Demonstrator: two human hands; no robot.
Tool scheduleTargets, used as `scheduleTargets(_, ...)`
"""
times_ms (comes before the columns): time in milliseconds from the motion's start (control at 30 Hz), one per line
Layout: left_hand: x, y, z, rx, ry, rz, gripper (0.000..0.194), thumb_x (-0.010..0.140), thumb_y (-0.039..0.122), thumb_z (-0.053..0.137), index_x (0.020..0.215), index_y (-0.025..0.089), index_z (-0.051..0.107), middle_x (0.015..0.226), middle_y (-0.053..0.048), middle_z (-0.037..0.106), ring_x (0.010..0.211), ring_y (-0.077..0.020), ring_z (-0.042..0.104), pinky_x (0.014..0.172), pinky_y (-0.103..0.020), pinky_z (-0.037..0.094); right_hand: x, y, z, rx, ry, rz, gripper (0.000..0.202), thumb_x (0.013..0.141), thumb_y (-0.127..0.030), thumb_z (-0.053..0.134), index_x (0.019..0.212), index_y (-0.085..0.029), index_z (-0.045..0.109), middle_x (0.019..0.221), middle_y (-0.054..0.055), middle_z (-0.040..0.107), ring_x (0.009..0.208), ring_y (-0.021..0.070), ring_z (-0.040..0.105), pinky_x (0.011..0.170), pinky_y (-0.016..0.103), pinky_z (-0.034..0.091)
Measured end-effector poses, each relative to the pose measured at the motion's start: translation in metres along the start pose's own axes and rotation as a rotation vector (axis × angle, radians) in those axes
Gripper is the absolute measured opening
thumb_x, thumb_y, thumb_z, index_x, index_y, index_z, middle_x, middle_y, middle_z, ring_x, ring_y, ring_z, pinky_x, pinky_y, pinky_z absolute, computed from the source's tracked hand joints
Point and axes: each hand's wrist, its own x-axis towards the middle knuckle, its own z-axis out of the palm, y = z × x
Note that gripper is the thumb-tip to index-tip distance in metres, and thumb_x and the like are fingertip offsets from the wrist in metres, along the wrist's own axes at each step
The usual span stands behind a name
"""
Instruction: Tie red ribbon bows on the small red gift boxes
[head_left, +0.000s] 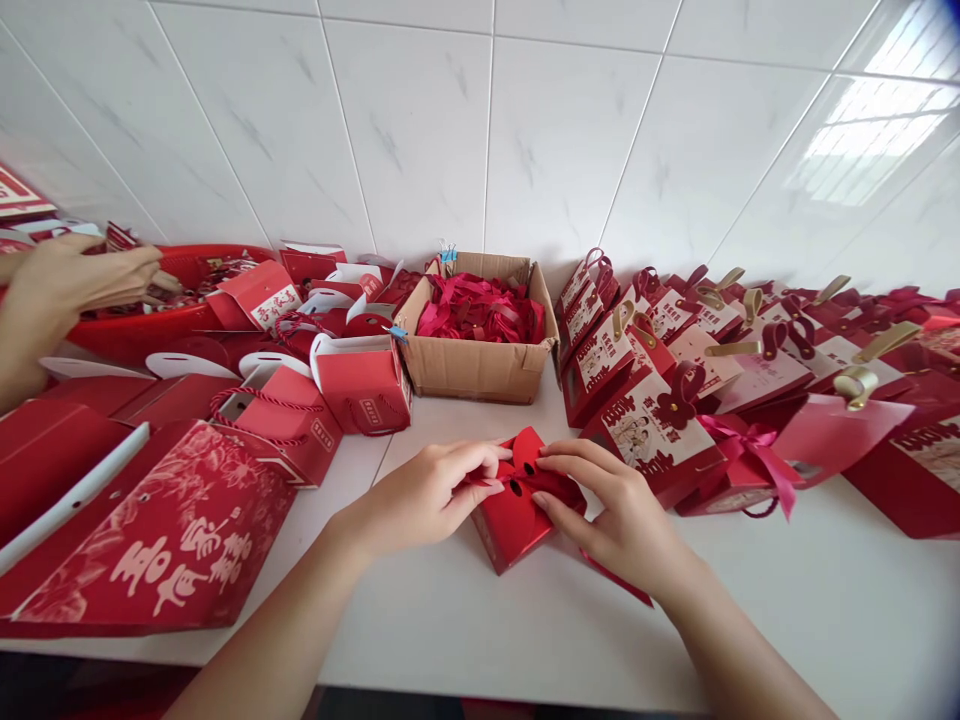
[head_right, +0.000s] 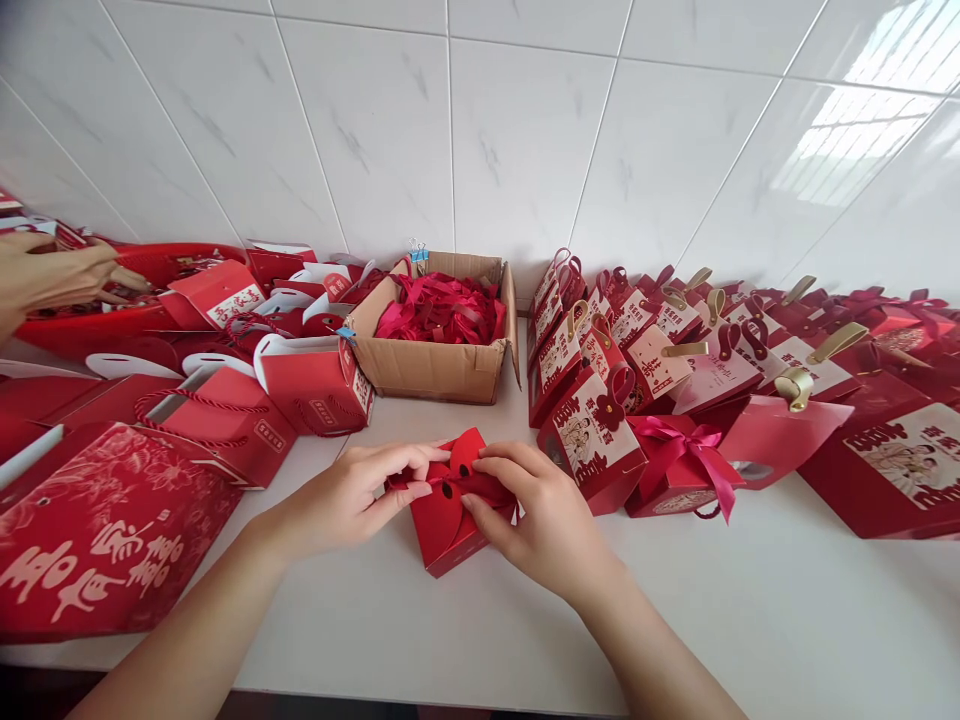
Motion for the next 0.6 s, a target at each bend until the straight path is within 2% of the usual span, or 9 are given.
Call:
scheduleTargets(200,-0.002,0.000,-0.002,-0.050,-0.057,-0.018,0.014,0.093,0.028,0.045,0.080,0.023,0.044,0.098,-0.003,0.069,0.126,-0.0179,0.050,0.077,-0.020,0.045,0.000,-0.001,0.002,0.019,0.019,-0.001,0.024,0.087,-0.028,0.058,0.109,-0.020,0.064,0.114,0.007,0.061,0.103,0.0179,0.059,0.090,0.029,0.051)
scheduleTargets(600,-0.002,0.001,-0.011,-0.133,-0.119,0.036,0.018,0.092,0.026,0.046,0.077,0.020,0.053,0.117,-0.012,0.067,0.130,-0.0227,0.045,0.093,-0.028,0.045,-0.001,-0.001,0.004,0.027,0.043,-0.002,0.024,0.085,-0.028,0.060,0.107,-0.020,0.064,0.112,0.009,0.060,0.100,0.0201,0.061,0.087,0.032,0.053)
